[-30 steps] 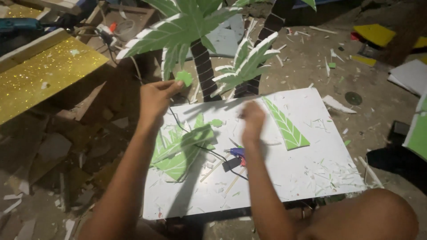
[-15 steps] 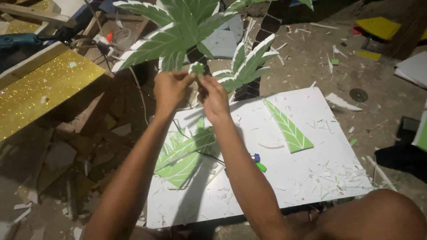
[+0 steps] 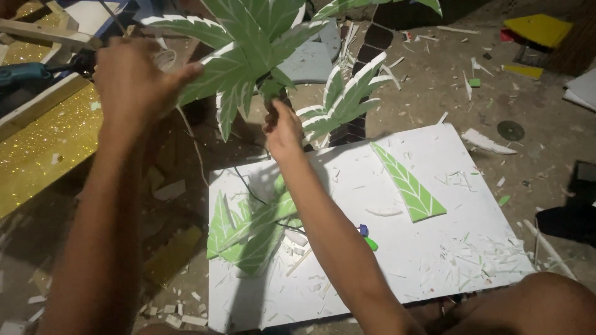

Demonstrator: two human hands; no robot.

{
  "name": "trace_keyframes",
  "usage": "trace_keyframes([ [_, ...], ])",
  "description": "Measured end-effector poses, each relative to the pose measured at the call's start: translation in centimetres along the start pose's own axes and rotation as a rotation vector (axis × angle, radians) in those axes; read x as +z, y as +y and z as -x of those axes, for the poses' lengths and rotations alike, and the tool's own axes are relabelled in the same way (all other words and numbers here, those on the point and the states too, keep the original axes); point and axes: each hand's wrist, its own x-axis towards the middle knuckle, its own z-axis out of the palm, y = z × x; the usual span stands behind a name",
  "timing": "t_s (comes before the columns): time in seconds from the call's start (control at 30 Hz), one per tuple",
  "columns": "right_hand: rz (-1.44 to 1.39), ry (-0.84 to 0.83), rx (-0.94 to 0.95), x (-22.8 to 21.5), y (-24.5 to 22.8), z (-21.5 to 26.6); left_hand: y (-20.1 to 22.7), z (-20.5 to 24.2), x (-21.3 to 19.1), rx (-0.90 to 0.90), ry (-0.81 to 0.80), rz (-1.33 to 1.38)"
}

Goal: Assembling a decorative foam palm tree by applying hot glue to foam leaves and attaching them to a central trunk.

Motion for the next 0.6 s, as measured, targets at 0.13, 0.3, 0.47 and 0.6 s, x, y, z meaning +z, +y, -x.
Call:
trace_keyframes([
  [0.13,-0.068,-0.063,0.007,-0.2,0.9,-1.3,2.5,-1.1,-0.8,-0.087,-0.27,0.173],
  [0.3,-0.039,-0.019,-0.004,0.4,0.8,-1.0,1.9,-2.8,2.1,0.025,-0.241,0.302],
  [0.47,0.132,-0.11,-0.118,-0.4,-1.0,1.7,1.9,-1.8,3.2,0.037,-0.104,0.218],
  [0.6,0.822,-0.199,-0.339,-0.4,-5.2,4.3,4.5,3.2,1.2,0.218,0.375,-0.183],
])
